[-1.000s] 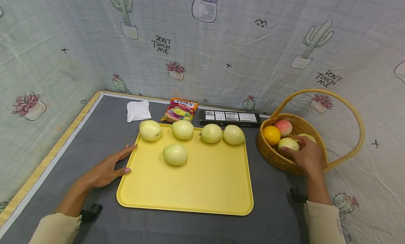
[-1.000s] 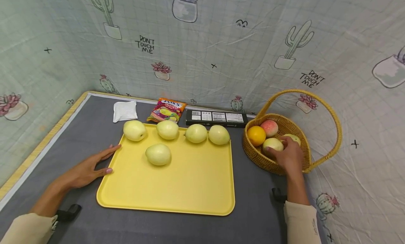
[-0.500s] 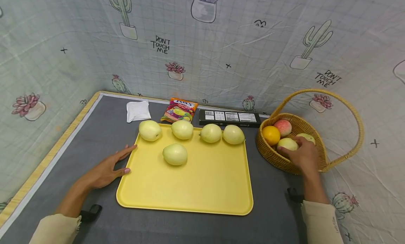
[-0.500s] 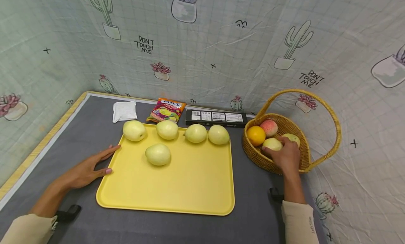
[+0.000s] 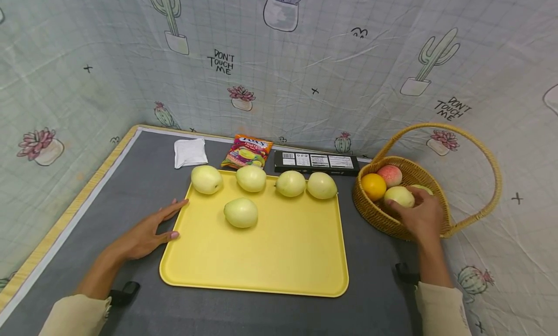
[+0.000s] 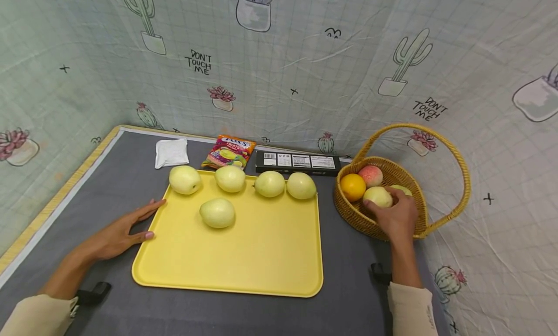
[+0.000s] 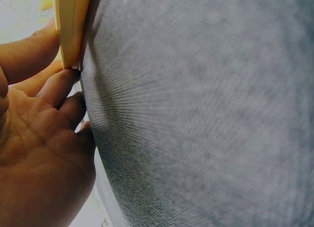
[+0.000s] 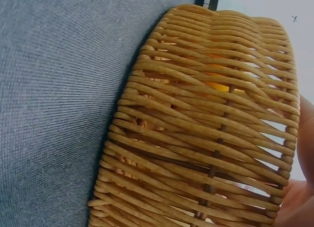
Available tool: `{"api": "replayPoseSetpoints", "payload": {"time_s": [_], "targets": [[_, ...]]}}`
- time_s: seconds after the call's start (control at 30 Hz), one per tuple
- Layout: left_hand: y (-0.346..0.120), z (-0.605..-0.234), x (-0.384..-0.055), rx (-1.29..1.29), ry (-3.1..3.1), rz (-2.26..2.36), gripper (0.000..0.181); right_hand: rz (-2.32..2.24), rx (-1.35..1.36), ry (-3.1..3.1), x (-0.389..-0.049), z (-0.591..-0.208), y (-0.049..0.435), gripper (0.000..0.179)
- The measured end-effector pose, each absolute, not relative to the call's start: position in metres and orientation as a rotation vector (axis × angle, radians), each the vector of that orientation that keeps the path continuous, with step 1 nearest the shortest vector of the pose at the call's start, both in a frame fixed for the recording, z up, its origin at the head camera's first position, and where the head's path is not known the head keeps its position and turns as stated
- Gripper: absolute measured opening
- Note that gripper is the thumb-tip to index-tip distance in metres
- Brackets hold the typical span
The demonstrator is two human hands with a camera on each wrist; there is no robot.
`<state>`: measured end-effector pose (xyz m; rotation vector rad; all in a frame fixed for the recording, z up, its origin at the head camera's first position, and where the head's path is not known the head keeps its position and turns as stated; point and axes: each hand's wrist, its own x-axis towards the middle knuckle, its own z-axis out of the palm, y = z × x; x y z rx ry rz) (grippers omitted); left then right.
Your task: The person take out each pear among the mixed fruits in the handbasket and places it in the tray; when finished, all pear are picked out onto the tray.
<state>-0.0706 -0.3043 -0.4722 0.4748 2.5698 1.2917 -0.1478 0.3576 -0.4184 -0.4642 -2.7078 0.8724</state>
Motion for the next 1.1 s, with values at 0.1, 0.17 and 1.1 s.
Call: {"api": "replayPoseSetpoints", "payload": {"time_s": [0.1, 0.17, 1.1], "targets": [[-0.305, -0.473, -0.071, 0.47, 2.566, 1.294, 0.086, 0.925, -0.474, -2.669, -0.147, -0.415, 0.356, 0.074], [-0.305, -0.472, -0.071, 0.47, 2.563, 1.293, 0.086, 0.961, -0.492, -2.648, -0.146, -0.413, 0.355, 0.073], [-0.303, -0.472, -0.071, 0.439, 2.566, 1.275, 0.087, 1.172, -0.131, -2.429, -0.115, -0.363, 0.264, 0.069]]}}
